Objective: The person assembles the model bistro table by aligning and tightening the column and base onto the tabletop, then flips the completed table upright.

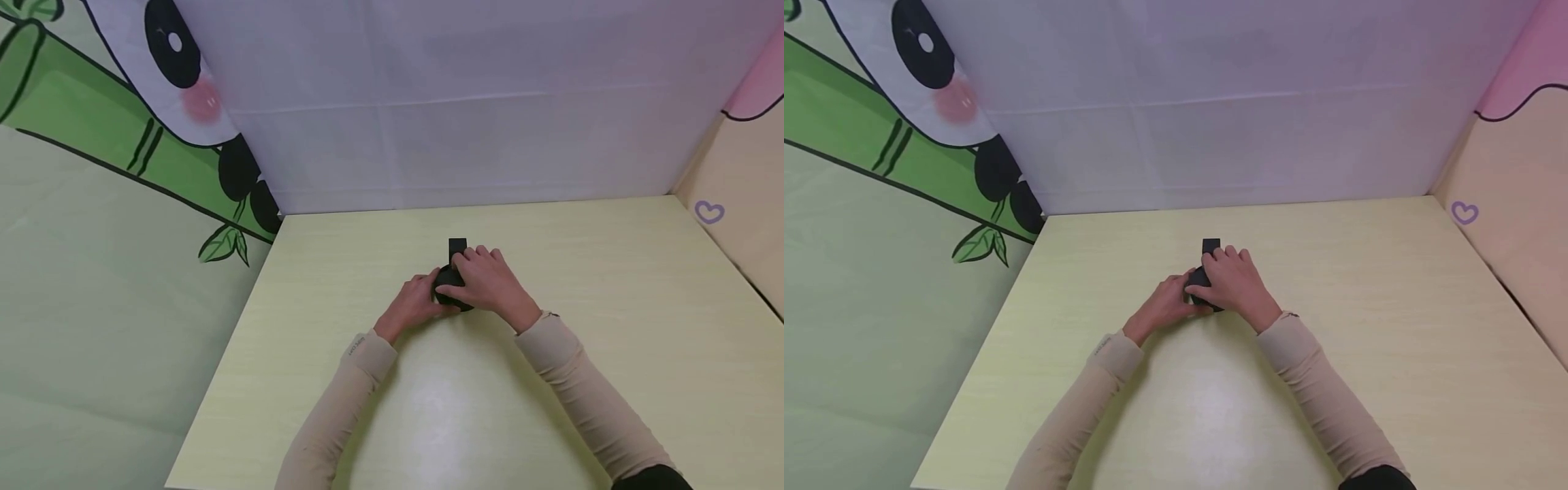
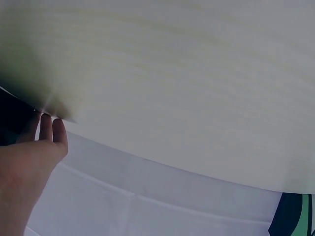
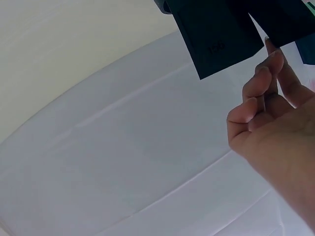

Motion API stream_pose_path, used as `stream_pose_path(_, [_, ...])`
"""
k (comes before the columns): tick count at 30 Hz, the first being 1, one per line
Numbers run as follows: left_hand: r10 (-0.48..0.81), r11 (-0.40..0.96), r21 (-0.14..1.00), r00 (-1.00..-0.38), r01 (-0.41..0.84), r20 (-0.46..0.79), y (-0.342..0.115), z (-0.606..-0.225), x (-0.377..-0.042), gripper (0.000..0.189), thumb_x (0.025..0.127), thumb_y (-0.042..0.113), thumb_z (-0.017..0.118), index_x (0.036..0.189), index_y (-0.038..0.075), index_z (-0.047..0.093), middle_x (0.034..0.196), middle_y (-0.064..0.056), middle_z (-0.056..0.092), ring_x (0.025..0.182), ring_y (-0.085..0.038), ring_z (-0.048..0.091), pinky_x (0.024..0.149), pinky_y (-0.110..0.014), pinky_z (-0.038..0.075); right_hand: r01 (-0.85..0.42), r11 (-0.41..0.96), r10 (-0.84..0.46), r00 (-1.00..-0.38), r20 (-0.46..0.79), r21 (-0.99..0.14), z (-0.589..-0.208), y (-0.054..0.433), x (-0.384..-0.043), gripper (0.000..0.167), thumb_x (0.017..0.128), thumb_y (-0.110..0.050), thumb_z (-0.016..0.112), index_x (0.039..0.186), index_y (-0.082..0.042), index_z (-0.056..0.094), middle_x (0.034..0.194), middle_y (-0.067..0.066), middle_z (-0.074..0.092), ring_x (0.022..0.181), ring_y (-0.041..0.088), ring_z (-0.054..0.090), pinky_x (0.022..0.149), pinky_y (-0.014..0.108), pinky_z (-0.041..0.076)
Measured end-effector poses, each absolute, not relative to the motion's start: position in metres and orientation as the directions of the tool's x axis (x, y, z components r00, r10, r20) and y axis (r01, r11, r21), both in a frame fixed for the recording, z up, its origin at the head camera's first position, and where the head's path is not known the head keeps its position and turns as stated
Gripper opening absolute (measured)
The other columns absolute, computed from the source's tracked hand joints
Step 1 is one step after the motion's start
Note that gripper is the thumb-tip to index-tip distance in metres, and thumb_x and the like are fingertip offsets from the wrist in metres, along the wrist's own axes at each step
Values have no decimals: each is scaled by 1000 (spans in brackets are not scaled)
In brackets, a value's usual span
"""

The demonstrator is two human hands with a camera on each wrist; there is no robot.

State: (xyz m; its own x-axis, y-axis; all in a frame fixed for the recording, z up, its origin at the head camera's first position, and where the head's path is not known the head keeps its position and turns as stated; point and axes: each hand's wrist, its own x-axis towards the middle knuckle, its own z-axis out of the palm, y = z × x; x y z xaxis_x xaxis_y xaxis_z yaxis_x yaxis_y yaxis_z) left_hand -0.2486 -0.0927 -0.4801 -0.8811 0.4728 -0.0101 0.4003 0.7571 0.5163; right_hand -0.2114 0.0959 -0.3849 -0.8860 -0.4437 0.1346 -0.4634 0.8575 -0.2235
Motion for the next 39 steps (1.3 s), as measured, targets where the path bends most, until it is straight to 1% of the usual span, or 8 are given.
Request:
stream_pose_path(6, [480,754,521,-877,401,-20,-93,-479,-247,90,89,51,80,158,10,39,136,-12,64,133,-32,51,109,-47,42,-477,849,-456,-879,143,-226,-387,95,-210,46,95,-44,73,111,-2,66,98,14,63,91,33,55,85,51,42])
stream_pose_path(11, [494,737,528,-869,423,7,-93,-479,-248,80,89,49,81,152,14,47,127,-7,67,126,-28,55,105,-44,45,-469,856,-442,-882,162,-218,-389,92,-211,43,96,-45,73,99,-4,63,91,11,61,86,32,55,81,49,43])
stream_pose_path(17, [515,724,516,-856,458,37,-93,-479,-249,72,89,46,82,145,12,52,123,-4,68,121,-27,58,101,-42,47,-468,854,-435,-882,182,-226,-392,88,-212,38,95,-41,71,101,-4,64,93,13,63,86,33,56,80,50,43])
stream_pose_path(22, [497,727,532,-867,434,28,-93,-480,-250,72,87,46,84,144,14,54,117,-3,69,116,-26,60,97,-38,49,-455,870,-417,-885,210,-190,-392,85,-212,42,97,-43,70,95,-2,63,90,14,64,83,33,56,79,49,44])
stream_pose_path(26, [504,726,525,-863,444,31,-94,-480,-249,70,88,44,83,144,13,54,119,-4,70,118,-28,60,98,-39,49,-474,857,-444,-878,176,-203,-392,86,-212,47,96,-45,70,115,-2,66,102,17,63,94,36,56,84,52,42])
stream_pose_path(30, [502,743,500,-865,446,25,-94,-479,-248,70,91,43,80,146,12,52,124,-7,69,125,-30,57,104,-42,47,-532,818,-515,-847,133,-221,-390,88,-214,49,97,-33,68,140,-9,62,113,17,57,105,38,51,90,55,39])
stream_pose_path(34, [486,741,524,-874,420,12,-94,-478,-248,69,89,49,81,143,13,57,123,-4,68,121,-28,58,101,-40,48,-553,812,-529,-833,164,-187,-392,89,-215,42,100,-35,69,131,-6,65,111,18,57,104,38,51,88,55,41])
stream_pose_path(39, [489,732,541,-872,415,8,-93,-478,-249,62,87,49,82,135,14,65,121,-1,69,116,-26,60,97,-37,49,-522,834,-491,-850,189,-181,-397,88,-218,50,99,-45,69,128,-4,63,113,19,60,107,39,53,89,55,42])
